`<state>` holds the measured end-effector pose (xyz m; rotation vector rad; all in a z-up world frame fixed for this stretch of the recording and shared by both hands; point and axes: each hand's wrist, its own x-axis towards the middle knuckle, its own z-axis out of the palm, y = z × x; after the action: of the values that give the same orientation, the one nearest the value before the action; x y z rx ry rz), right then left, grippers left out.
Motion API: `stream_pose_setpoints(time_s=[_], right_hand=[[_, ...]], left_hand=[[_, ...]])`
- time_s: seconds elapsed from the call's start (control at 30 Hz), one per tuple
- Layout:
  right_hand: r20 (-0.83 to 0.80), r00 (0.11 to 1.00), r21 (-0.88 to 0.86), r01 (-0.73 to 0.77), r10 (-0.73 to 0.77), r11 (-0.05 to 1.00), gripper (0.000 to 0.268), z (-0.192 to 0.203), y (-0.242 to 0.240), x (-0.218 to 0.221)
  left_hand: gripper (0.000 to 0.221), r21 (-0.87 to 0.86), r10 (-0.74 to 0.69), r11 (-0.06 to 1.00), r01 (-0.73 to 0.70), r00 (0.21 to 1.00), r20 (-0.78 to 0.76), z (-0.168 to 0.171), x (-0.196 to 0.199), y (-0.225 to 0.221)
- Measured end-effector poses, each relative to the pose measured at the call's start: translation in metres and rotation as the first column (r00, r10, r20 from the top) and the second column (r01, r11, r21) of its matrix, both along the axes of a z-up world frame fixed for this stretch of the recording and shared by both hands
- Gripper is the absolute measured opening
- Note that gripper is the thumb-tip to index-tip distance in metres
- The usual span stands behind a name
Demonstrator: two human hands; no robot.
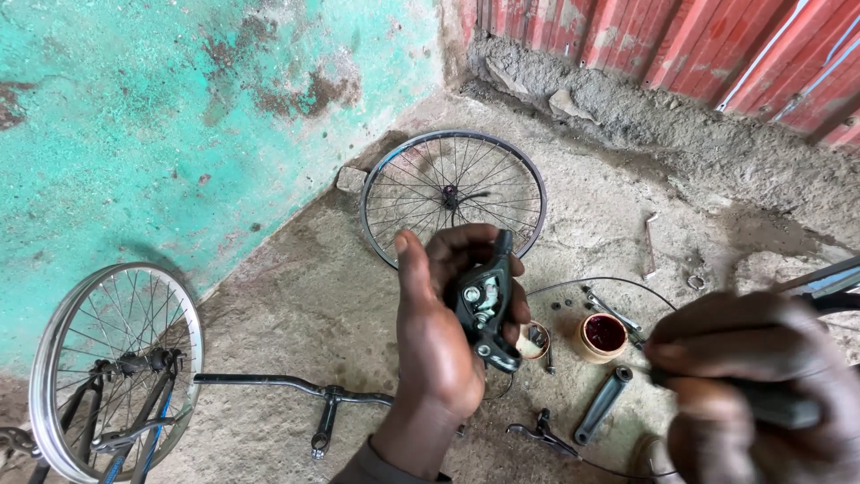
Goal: Disassembling a bicycle shifter using a screwdriver and removing the shifter cable.
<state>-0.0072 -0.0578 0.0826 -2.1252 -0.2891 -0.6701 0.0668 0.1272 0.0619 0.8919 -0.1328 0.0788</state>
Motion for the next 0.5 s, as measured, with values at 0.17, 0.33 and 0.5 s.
stream_pose_setpoints(time_s=[0.17, 0.33, 0.5], right_hand=[[0.063, 0.992, 0.228, -0.121, 0.109, 0.966, 0.011, 0.005, 0.009, 0.026], [-0.044, 0.978, -0.267, -0.206, 0.202, 0.941, 0.055, -0.002, 0.005, 0.042], [-0.349, 0.880, -0.390, -0.450, 0.323, 0.804, 0.063, -0.013, -0.001, 0.051]], left_hand=[[0.086, -0.397, -0.394, 0.874, 0.281, 0.888, -0.238, -0.008, 0.005, 0.007], [0.095, -0.133, -0.511, 0.858, 0.497, 0.798, -0.319, -0.005, 0.004, 0.010], [0.114, 0.195, -0.430, 0.780, 0.595, 0.736, -0.523, 0.016, 0.003, 0.009]])
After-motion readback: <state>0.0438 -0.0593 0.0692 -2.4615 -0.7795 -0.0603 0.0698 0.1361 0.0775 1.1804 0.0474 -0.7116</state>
